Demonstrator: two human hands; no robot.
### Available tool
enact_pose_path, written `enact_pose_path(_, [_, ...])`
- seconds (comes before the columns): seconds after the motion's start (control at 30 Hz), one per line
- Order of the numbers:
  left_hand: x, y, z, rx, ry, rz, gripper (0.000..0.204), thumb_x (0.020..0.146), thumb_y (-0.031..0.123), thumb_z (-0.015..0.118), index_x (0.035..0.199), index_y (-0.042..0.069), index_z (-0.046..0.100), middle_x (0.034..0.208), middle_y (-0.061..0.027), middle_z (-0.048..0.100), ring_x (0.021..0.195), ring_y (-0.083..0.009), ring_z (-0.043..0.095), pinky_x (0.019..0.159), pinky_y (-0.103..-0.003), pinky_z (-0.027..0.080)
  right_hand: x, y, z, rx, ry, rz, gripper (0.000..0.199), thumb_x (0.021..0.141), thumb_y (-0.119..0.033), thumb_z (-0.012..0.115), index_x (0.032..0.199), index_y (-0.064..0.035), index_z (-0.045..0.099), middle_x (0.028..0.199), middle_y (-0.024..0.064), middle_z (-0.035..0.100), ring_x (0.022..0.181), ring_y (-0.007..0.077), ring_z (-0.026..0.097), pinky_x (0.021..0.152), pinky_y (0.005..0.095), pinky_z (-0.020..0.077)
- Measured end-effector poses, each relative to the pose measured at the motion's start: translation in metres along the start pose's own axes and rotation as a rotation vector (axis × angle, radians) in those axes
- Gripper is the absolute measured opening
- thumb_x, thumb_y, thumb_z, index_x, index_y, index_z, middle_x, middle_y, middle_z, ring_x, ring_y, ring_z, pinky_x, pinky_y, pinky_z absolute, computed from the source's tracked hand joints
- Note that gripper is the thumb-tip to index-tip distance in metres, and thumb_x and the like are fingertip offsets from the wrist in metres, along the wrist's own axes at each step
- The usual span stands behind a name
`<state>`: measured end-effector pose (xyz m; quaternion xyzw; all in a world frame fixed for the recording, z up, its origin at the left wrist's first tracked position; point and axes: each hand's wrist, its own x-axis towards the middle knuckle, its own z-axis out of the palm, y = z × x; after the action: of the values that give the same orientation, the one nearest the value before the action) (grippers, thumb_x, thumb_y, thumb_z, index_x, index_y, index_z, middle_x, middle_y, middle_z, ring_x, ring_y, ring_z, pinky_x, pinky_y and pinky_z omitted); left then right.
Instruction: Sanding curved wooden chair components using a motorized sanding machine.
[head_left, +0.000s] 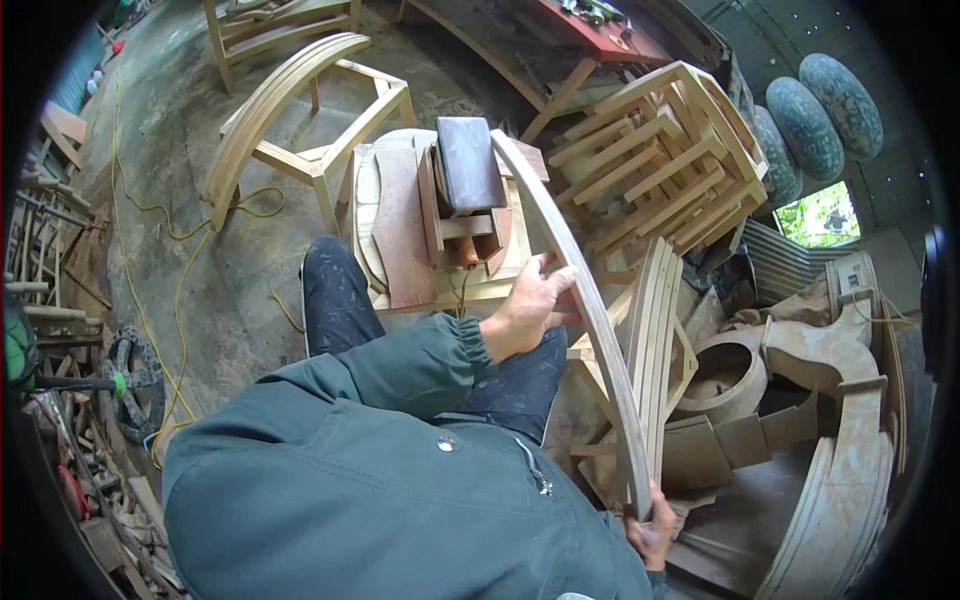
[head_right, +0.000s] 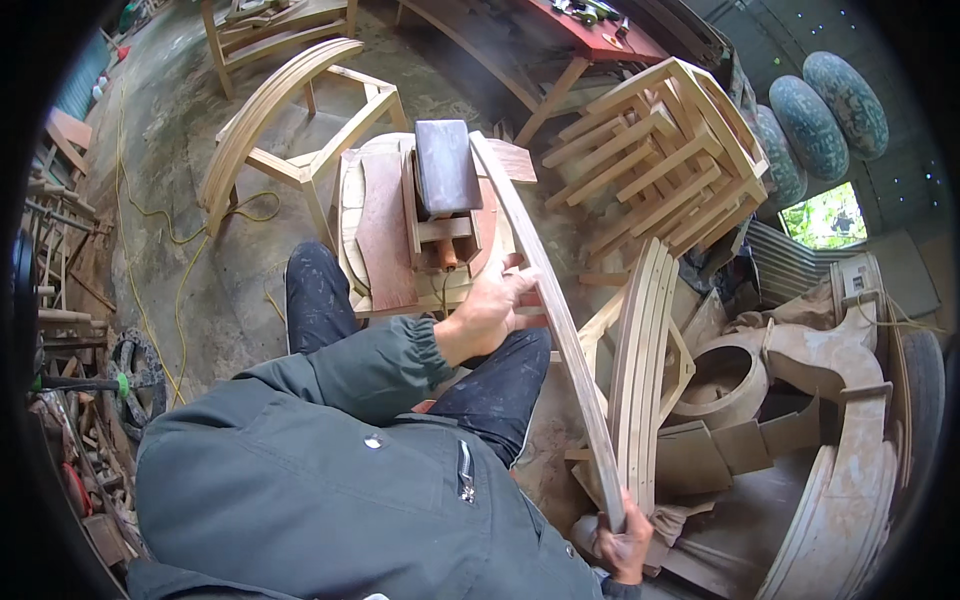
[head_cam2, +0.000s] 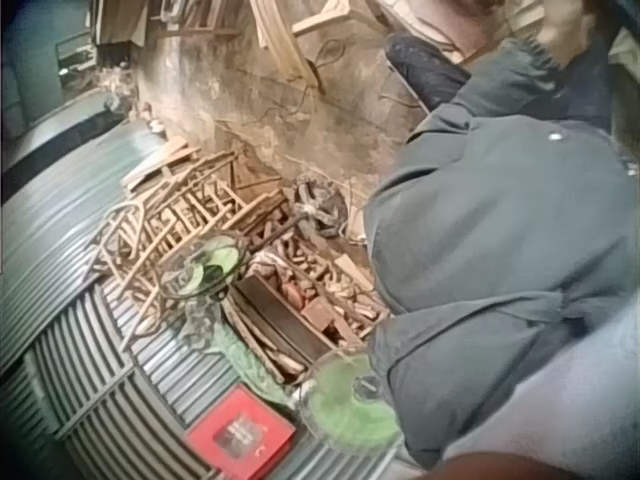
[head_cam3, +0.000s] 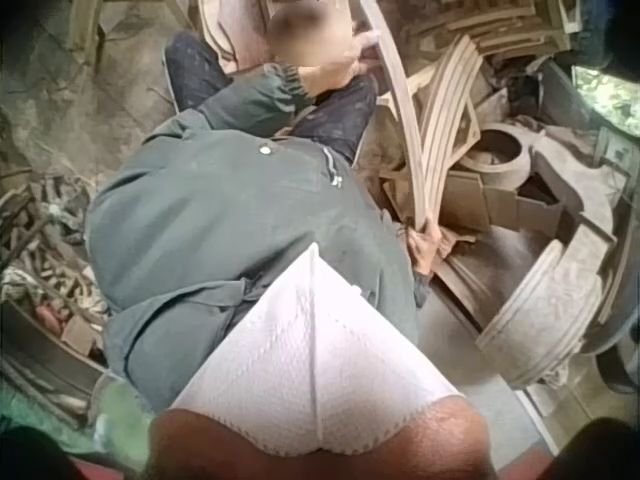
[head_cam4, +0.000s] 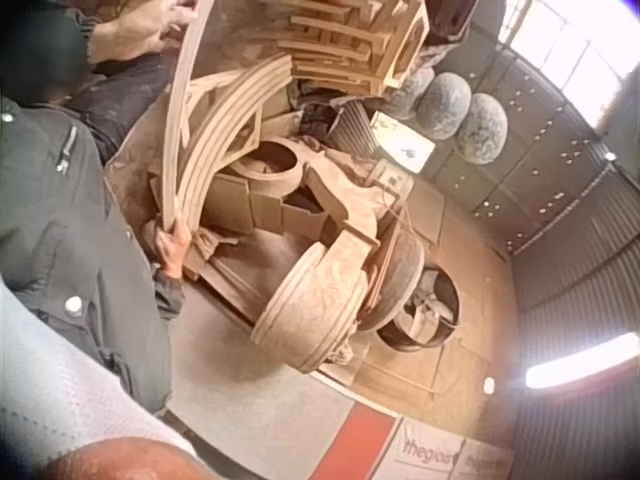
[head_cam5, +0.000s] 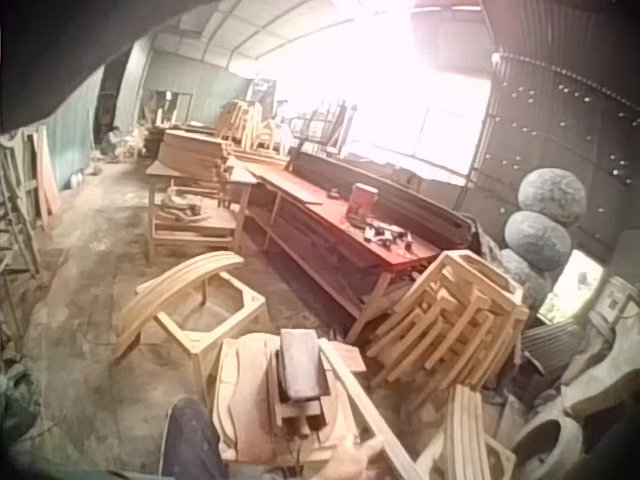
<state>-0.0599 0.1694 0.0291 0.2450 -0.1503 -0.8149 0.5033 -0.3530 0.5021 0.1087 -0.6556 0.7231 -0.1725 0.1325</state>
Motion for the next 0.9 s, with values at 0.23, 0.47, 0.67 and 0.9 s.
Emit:
enact_pose_path(0.23, [0.022, 0.005, -0.01, 0.084, -0.115, -0.02, 0.05, 0.103, 0.03, 0.069, 0.141, 0.006, 0.048, 0.12, -0.0111, 0.063, 0.103, -0.0251, 0.067, 0.089, -0.045, 0.059, -0.005, -0.013, 0.022, 0.466, -0.14, 0.469, 0.043, 0.08, -0.009, 0.082, 0.119, -0.0001, 0.066, 0.09, 0.0054, 0.07, 0.08, 0.0125, 0.065, 0.073, 0.0291, 0.0526])
enact_pose_path(0.47, [0.03, -0.014, -0.021, 0.177, -0.053, -0.084, 0.064, 0.102, 0.032, 0.07, 0.148, 0.001, 0.037, 0.132, -0.0171, 0.054, 0.103, -0.0249, 0.066, 0.089, -0.045, 0.059, -0.012, 0.006, 0.011, 0.626, -0.319, 0.55, 0.038, 0.083, -0.014, 0.082, 0.114, -0.0007, 0.064, 0.084, 0.001, 0.065, 0.075, 0.0116, 0.061, 0.07, 0.0277, 0.0503])
enact_pose_path(0.67, [0.035, -0.009, -0.036, 0.282, -0.016, -0.112, 0.077, 0.103, 0.038, 0.068, 0.154, -0.002, 0.027, 0.134, -0.0219, 0.053, 0.113, -0.0286, 0.061, 0.094, -0.047, 0.057, 0.026, -0.024, 0.009, 0.681, -0.415, 0.664, 0.04, 0.089, -0.02, 0.078, 0.117, -0.0009, 0.058, 0.083, 0.0054, 0.066, 0.075, 0.0145, 0.063, 0.069, 0.0297, 0.0504])
enact_pose_path(0.9, [0.052, 0.001, -0.058, 0.317, 0.012, -0.102, 0.085, 0.103, 0.038, 0.067, 0.161, 0.0, 0.017, 0.138, -0.0235, 0.052, 0.122, -0.0315, 0.058, 0.096, -0.048, 0.056, 0.153, -0.055, 0.06, 0.965, -0.684, 0.64, 0.034, 0.102, -0.025, 0.064, 0.121, -0.0049, 0.046, 0.081, 0.0134, 0.066, 0.061, 0.0253, 0.067, 0.054, 0.0363, 0.0532])
